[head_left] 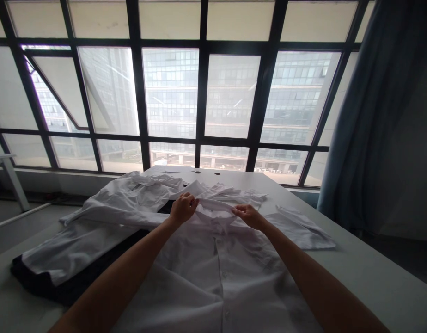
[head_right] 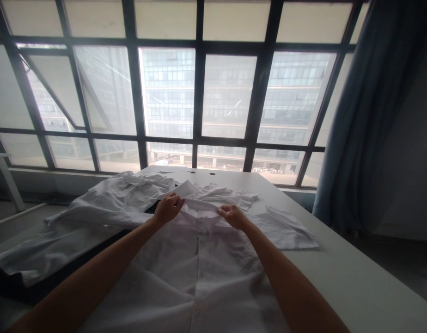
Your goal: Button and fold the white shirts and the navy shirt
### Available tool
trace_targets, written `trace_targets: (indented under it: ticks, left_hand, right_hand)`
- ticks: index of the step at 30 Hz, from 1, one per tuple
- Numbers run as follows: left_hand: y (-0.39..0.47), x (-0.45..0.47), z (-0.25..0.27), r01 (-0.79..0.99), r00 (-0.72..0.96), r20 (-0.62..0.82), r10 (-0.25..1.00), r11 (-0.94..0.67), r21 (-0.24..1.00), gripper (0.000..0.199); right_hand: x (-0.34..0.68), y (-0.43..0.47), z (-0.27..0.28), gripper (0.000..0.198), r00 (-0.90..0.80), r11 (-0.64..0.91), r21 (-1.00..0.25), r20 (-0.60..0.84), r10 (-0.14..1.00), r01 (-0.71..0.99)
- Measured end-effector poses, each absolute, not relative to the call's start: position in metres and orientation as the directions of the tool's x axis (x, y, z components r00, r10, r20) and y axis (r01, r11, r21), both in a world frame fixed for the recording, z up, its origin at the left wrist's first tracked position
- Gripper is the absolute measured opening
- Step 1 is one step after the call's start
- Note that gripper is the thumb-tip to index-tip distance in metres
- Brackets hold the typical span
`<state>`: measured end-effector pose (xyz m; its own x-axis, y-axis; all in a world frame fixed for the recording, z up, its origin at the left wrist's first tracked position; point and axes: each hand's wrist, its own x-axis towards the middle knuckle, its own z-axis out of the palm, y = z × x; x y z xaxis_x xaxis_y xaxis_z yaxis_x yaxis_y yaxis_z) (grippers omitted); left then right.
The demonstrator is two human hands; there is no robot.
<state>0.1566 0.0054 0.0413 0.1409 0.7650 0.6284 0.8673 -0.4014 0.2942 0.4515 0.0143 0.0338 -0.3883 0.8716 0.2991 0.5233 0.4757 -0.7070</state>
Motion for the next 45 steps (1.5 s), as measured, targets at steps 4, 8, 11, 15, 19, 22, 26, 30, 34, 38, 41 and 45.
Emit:
trace_targets:
  ticks: [4, 8, 11, 15, 19, 22, 26, 30, 34, 38, 41, 45]
  left_hand:
    - [0.012, 0.156, 0.041, 0.795, 0.105, 0.574, 0.812, -0.415, 0.442, 0.033]
    - [0.015, 0.154, 0.04, 0.686, 0.18, 0.54, 0.822, -0.498, 0.53, 0.04]
    - [0.016, 0.153, 0.04, 0.684, 0.198, 0.545, 0.814, -0.513, 0.518, 0.043]
    - [0.015, 0.147, 0.04, 0.739, 0.234, 0.536, 0.811, -0.507, 0.445, 0.042]
    - [0.015, 0.138, 0.039, 0.789, 0.41, 0.461, 0.787, -0.56, 0.253, 0.039]
    - [0.017, 0.133, 0.034, 0.784, 0.507, 0.437, 0.743, -0.608, 0.123, 0.023]
    - [0.02, 0.132, 0.028, 0.822, 0.435, 0.455, 0.777, -0.549, 0.152, 0.019]
    - [0.018, 0.133, 0.031, 0.855, 0.309, 0.481, 0.82, -0.461, 0.237, 0.028]
    - [0.016, 0.124, 0.043, 0.833, 0.368, 0.491, 0.79, -0.515, 0.204, 0.023]
    - [0.016, 0.105, 0.063, 0.803, 0.475, 0.343, 0.81, -0.559, 0.207, 0.012]
    - [0.016, 0.089, 0.077, 0.813, 0.473, 0.286, 0.833, -0.538, 0.224, 0.013]
    - [0.015, 0.074, 0.094, 0.796, 0.431, 0.246, 0.868, -0.494, 0.35, 0.02]
  right_hand:
    - [0.453, 0.012, 0.028, 0.041, -0.445, 0.48, -0.738, 0.27, 0.854, 0.474]
    - [0.447, 0.015, 0.019, 0.033, -0.355, 0.516, -0.684, 0.378, 0.855, 0.515]
    - [0.444, 0.017, 0.019, 0.036, -0.338, 0.569, -0.639, 0.459, 0.822, 0.518]
    - [0.447, 0.02, 0.024, 0.032, -0.206, 0.541, -0.633, 0.525, 0.826, 0.554]
    - [0.456, 0.024, 0.023, 0.025, -0.089, 0.456, -0.649, 0.515, 0.852, 0.608]
    - [0.461, 0.026, 0.02, 0.023, -0.128, 0.448, -0.618, 0.491, 0.862, 0.646]
    - [0.464, 0.025, 0.015, 0.021, -0.238, 0.466, -0.609, 0.419, 0.876, 0.642]
    - [0.462, 0.021, 0.011, 0.034, -0.308, 0.431, -0.459, 0.32, 0.896, 0.777]
    - [0.462, 0.018, 0.016, 0.009, -0.289, 0.361, -0.176, 0.335, 0.897, 0.916]
    - [0.469, 0.02, 0.032, 0.009, -0.277, 0.36, -0.119, 0.436, 0.856, 0.925]
    - [0.476, 0.023, 0.043, 0.01, -0.277, 0.384, -0.133, 0.488, 0.828, 0.913]
    - [0.485, 0.026, 0.053, 0.015, -0.288, 0.41, -0.197, 0.454, 0.843, 0.89]
